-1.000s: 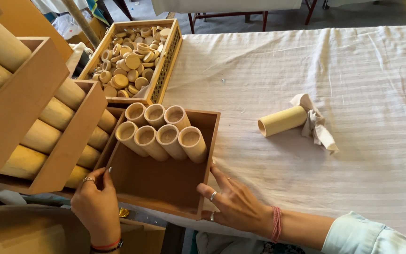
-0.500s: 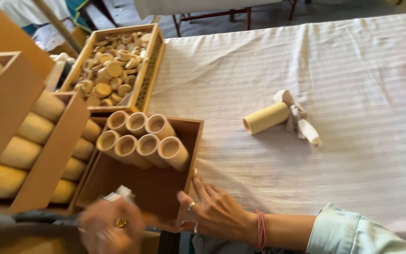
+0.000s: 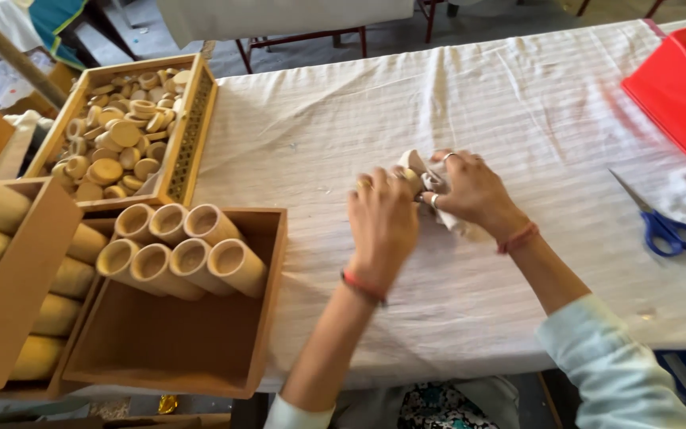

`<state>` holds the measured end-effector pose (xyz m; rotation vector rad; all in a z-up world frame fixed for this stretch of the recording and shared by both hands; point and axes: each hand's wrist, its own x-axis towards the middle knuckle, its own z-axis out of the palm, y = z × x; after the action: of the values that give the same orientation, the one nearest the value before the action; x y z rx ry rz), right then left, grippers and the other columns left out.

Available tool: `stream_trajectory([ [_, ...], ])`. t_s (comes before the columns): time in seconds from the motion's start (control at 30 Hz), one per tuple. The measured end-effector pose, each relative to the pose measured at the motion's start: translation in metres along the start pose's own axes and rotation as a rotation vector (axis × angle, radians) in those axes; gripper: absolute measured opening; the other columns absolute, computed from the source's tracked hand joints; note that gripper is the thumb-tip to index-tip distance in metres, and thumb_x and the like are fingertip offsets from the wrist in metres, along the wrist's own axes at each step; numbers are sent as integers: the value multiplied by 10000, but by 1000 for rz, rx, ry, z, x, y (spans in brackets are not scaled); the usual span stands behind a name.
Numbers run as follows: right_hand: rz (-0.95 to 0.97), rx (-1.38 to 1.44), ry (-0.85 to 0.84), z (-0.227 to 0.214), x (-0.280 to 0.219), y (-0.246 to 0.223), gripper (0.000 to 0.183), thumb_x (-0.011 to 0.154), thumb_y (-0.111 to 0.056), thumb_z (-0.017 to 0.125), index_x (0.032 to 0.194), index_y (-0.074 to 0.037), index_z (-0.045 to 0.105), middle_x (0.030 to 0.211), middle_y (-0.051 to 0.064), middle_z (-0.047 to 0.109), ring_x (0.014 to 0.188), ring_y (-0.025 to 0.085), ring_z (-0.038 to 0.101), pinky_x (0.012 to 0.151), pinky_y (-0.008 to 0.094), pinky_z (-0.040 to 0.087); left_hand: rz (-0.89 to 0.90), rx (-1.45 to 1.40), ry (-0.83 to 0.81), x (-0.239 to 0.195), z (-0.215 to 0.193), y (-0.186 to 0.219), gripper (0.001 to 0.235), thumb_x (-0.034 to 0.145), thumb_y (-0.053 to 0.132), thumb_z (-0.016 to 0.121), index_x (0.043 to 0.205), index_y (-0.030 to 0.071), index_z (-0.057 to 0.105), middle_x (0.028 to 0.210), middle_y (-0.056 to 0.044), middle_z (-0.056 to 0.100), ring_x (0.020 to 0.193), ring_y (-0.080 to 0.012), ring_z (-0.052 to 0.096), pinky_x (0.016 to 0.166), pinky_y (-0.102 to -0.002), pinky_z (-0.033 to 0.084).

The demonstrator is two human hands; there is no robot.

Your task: The person wipes wooden cylinders with a cloth and then wraps them individually in gold foil.

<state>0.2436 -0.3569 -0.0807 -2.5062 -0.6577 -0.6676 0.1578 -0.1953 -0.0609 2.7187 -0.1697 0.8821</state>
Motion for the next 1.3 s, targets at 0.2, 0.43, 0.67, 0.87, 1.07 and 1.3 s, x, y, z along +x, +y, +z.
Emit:
stream_trajectory([
  [0.2,449,260,-335,4,22,34,413,823,-168,755,1171,16,631,773,149,707,622,215,659,625,416,536,-142,-12,-558,59,76,-50,475,759,344,823,1145,87,722,1243,-136,656,1171,-361,620,905,-477,539],
  [0.43,603,1218,55,69,25,66,241,825,-67,580,1029,55,617,805,25,690,579,110,550,500,296,435,-493,-1105,-230,83,135,-78,516,934,372,723,1266,7,573,1069,-154,708,914,-226,729,746,-355,626],
  [0.67,481,1065,173,68,-2,9,295,1020,-39,507,1312,-3,535,1063,28,618,883,75,564,747,232,486,-439,-1341,-130,64,116,-60,403,984,202,641,1336,33,541,1017,-90,664,859,-130,637,701,-256,544],
  [0.87,546,1009,-43,55,2,4,385,1040,-111,510,1409,-9,468,1040,3,625,863,62,558,739,230,501,-460,-1255,-53,59,97,-65,401,969,141,654,1326,6,530,1091,-89,638,970,-142,620,847,-287,538],
  [1.07,632,1034,-156,56,5,9,326,1033,-97,549,1345,-6,516,1004,28,674,750,33,537,643,204,476,-636,-1359,-53,56,94,-71,481,918,196,643,1314,-26,485,1100,-101,604,933,-142,585,824,-285,519],
  [1.3,649,1024,-155,49,4,4,353,1059,-157,529,1387,-35,481,921,-27,621,683,-7,518,575,187,468,-431,-1232,-22,45,100,-75,434,922,178,557,1309,-12,511,1134,-95,633,1005,-161,607,897,-307,519],
])
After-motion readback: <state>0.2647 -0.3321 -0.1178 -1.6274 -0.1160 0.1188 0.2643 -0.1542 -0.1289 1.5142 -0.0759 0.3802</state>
